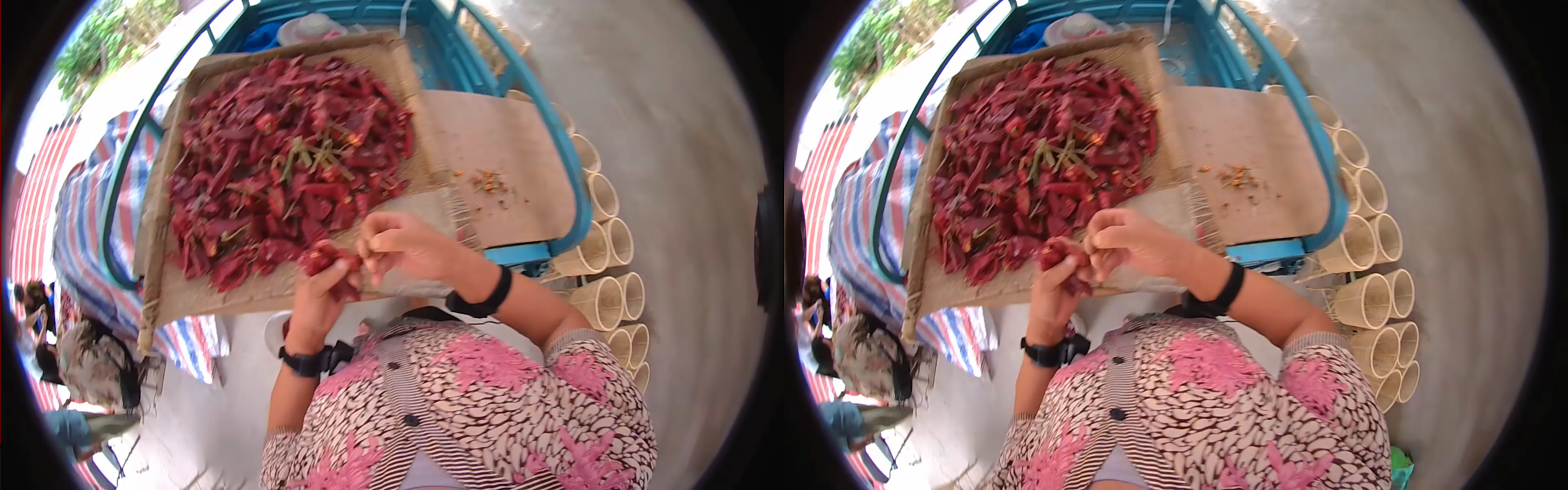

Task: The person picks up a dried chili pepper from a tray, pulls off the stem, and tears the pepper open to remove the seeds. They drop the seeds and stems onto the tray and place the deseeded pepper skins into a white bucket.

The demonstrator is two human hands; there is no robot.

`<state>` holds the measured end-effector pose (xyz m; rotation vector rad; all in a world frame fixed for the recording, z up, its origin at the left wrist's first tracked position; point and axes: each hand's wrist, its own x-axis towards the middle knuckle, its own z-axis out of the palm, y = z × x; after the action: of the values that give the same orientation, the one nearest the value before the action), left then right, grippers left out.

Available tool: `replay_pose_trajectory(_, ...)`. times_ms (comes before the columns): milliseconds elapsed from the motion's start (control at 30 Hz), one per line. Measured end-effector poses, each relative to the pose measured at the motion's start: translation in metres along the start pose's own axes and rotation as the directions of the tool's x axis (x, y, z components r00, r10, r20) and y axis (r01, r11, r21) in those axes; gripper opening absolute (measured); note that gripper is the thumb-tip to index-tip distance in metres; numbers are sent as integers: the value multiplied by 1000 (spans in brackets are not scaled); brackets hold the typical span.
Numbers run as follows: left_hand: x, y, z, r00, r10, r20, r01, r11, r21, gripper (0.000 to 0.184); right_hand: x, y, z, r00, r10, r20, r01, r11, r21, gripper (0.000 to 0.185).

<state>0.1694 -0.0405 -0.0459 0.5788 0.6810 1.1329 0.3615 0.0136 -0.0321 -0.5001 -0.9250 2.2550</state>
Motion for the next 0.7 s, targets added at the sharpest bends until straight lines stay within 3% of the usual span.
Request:
replay_pose_trajectory(133,4,-3,4,998,50,25,-52,994,100,11,-6,-17,20,973,-121,-199,22,900,-436,17)
replay_pose_trajectory(233,5,-5,3,994,104,-34,-98,983,158,11,-10,-19,31,947,-233,-220,-14,655,-755,19)
replay_pose_trajectory(333,4,-3,2,993,94,-72,-75,971,228,10,-7,-8,30,907,-404,-123,99,486,-868,13)
replay_pose_trajectory(367,4,-3,2,991,97,-88,-71,962,263,10,-7,-9,31,913,-396,-93,71,379,-923,15)
replay_pose_trajectory(433,3,-8,3,955,293,-52,-240,862,447,11,-7,-11,36,926,-377,-37,20,147,-989,20)
replay_pose_trajectory(533,5,-14,1,872,488,39,-401,665,630,13,-5,-3,37,898,-436,60,34,-66,-997,17)
replay_pose_trajectory(633,3,-14,5,833,548,76,-440,573,692,13,-2,1,42,874,-483,-55,24,156,-987,17)
replay_pose_trajectory(667,2,-13,6,827,557,77,-442,559,701,13,-1,1,42,887,-432,-162,-15,324,-946,15)
replay_pose_trajectory(700,0,-11,9,863,505,1,-387,659,644,13,0,2,43,895,-363,-260,-58,482,-874,14)
